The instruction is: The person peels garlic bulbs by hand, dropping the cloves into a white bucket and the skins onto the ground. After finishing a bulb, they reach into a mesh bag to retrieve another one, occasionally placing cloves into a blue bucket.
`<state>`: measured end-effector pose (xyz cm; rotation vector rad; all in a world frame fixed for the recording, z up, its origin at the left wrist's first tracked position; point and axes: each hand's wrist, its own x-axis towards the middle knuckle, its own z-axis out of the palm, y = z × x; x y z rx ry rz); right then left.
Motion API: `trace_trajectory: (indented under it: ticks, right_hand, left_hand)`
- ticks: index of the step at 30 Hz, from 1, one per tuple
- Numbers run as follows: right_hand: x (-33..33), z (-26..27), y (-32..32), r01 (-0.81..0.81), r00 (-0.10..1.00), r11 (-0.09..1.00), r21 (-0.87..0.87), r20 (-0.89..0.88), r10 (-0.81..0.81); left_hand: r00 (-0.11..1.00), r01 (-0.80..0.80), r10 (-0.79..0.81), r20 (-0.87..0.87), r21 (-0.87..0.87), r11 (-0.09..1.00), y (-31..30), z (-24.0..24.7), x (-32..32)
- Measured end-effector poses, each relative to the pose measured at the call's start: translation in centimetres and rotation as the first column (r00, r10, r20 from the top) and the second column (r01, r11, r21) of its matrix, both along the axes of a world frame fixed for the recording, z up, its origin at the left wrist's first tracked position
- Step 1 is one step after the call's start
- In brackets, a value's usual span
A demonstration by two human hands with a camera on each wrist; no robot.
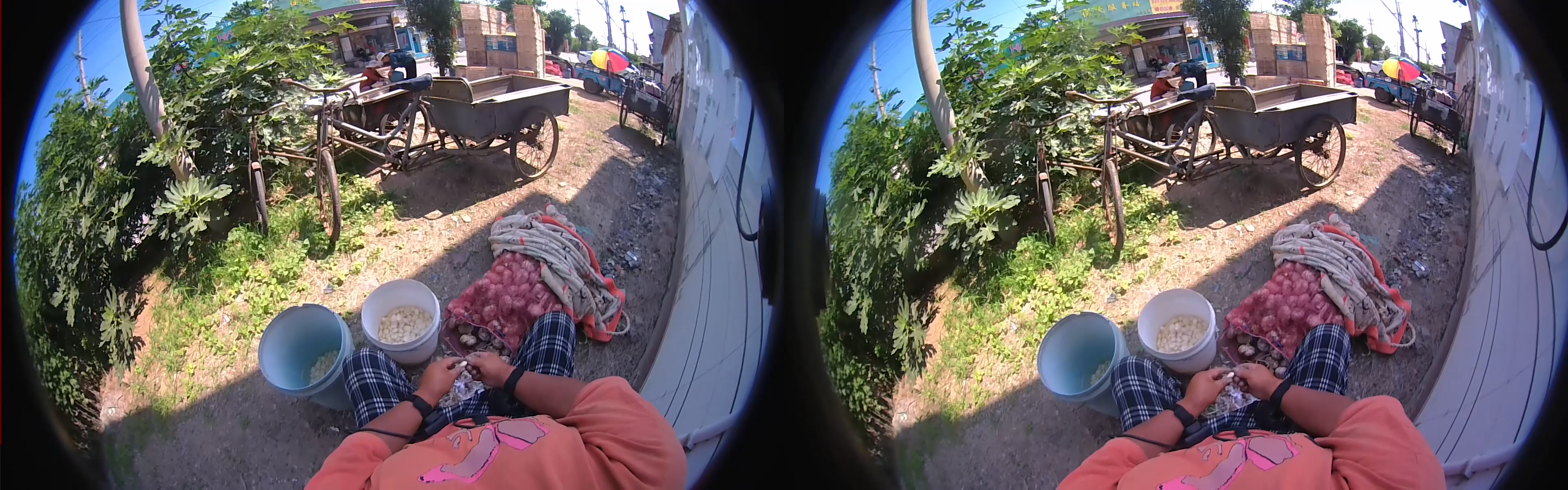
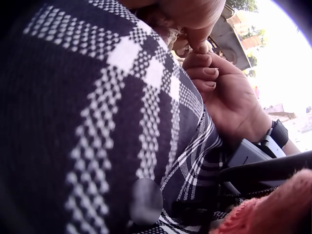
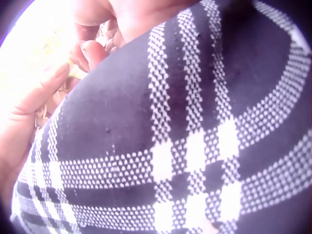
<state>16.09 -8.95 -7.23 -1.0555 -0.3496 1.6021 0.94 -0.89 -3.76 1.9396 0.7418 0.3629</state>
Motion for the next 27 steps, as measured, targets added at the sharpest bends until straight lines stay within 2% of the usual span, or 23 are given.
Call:
trace_trajectory:
  ticks: [1,2,4,11,19,23,25,26,27]
  right_hand:
    - [-0.1,-0.3,0.0,0.013,1.000,1.000,-0.009,-0.015,-0.013]
    - [-0.1,-0.5,0.1,0.013,1.000,1.000,-0.012,-0.017,-0.014]
    - [-0.2,-0.9,0.1,0.000,1.000,1.000,0.005,0.002,0.000]
    - [-0.4,-0.2,0.2,0.012,1.000,1.000,0.018,0.025,-0.012]
    - [-0.4,0.3,0.3,0.014,1.000,1.000,0.013,-0.001,-0.014]
    - [-0.6,0.6,0.2,0.027,1.000,0.999,0.027,0.009,-0.027]
    - [-0.7,0.9,0.2,0.010,1.000,1.000,0.023,0.015,-0.011]
    - [-0.7,1.0,0.2,0.010,1.000,1.000,0.025,0.015,-0.010]
    - [-0.8,1.2,0.2,0.007,1.000,1.000,0.021,0.018,-0.008]
  left_hand:
    - [0.999,0.015,-0.018,0.036,0.081,0.997,0.1,-0.4,0.0]
    - [0.999,0.015,-0.018,0.033,0.078,0.997,0.1,-0.8,0.0]
    - [0.998,0.034,-0.025,-0.051,0.180,0.983,-0.3,0.9,0.0]
    - [0.996,0.023,-0.010,-0.089,0.148,0.989,-0.4,1.1,0.1]
    - [1.000,0.015,-0.017,0.019,0.097,0.995,-0.2,0.6,0.1]
    - [0.998,0.020,-0.031,0.058,0.187,0.982,0.0,-0.2,0.2]
    - [1.000,0.006,-0.006,-0.003,0.037,0.999,-0.2,0.9,0.1]
    - [1.000,0.006,-0.005,-0.003,0.039,0.999,-0.3,1.0,0.1]
    - [0.999,-0.052,0.053,-0.001,-0.125,0.991,-0.4,1.0,0.3]
